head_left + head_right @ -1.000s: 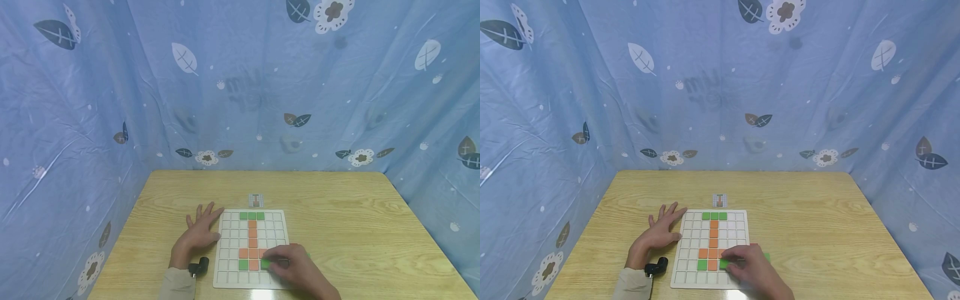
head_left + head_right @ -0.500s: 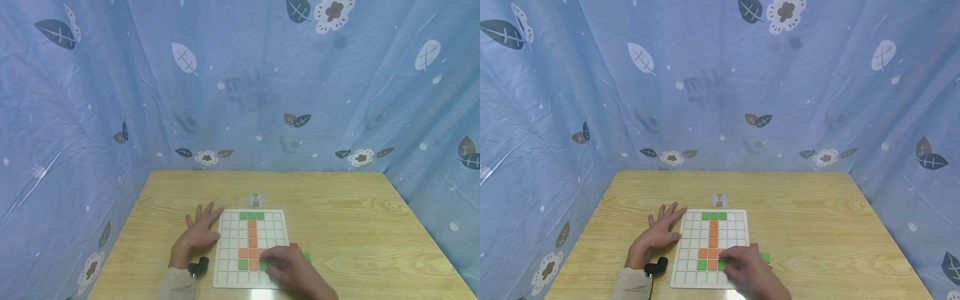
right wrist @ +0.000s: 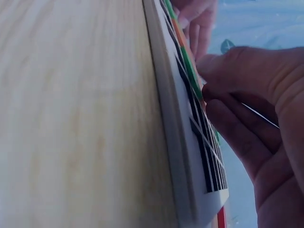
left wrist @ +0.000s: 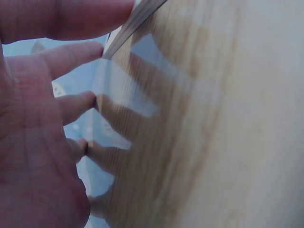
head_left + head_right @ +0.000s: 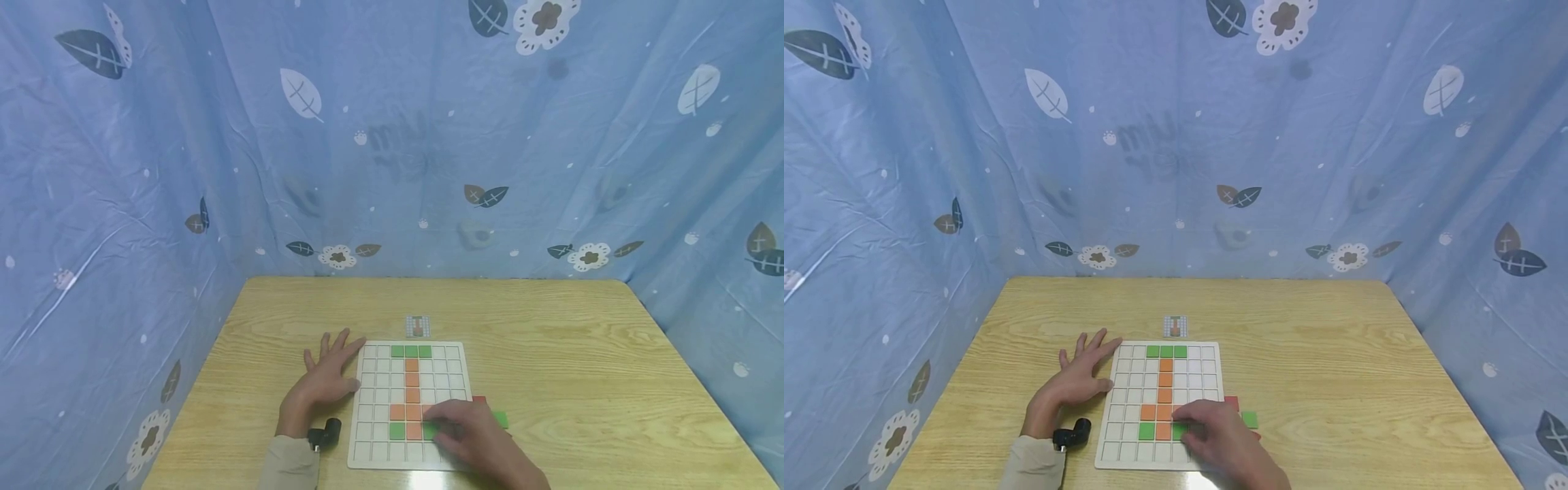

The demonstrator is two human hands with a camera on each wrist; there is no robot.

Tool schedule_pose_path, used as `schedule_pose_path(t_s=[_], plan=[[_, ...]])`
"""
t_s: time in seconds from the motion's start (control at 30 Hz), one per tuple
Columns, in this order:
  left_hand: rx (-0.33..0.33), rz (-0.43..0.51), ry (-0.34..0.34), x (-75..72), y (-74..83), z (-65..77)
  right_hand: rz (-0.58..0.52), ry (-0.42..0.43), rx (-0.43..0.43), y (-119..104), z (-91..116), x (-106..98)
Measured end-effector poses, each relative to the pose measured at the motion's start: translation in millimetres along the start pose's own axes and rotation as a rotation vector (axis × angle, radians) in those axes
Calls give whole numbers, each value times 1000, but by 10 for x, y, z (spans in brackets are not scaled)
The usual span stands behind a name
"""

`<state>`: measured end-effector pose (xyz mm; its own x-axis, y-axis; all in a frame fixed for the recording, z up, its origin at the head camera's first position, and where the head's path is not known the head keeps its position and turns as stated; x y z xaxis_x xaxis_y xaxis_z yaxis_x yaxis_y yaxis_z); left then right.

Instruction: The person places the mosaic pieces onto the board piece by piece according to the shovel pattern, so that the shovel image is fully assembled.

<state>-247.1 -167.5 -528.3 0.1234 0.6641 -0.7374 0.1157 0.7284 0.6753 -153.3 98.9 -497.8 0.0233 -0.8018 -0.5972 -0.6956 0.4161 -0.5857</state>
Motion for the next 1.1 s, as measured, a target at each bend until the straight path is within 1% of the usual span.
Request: schedule_pose_path(t_s=[0.1,0.2,0.3,0.47,0.6,0.73,0.87,1.03,1.1], plan=[[1,1,4,-7,-4,3,-33,-8,61,52,-14,-38],[-2,10,11,-16,3,3,-33,18,109,110,-39,-150],[-4,12,9,-17,8,3,0,59,128,150,-75,-307],[-5,10,7,-13,8,5,55,80,213,253,-102,-551],[-12,14,14,-11,-5,6,94,101,272,339,-73,-726],[-16,13,15,-3,-13,4,117,130,330,430,-2,-873],[-14,18,11,-4,-4,9,132,157,345,493,85,-972],[-5,18,2,-9,11,18,103,182,329,538,200,-1048],[-3,18,2,-12,14,19,86,183,337,563,250,-1062]])
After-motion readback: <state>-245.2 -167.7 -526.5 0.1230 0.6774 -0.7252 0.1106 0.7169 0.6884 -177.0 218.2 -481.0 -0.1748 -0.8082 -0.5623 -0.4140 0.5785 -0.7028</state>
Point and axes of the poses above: each hand's wrist, its own z-axis away from the middle knuckle, its own x-axis out of the palm, y = z × x, the point moved 8 cm from there along -z, towards the middle knuckle, and after that the axes turned 9 degrees about y, right-handed, at the moved point
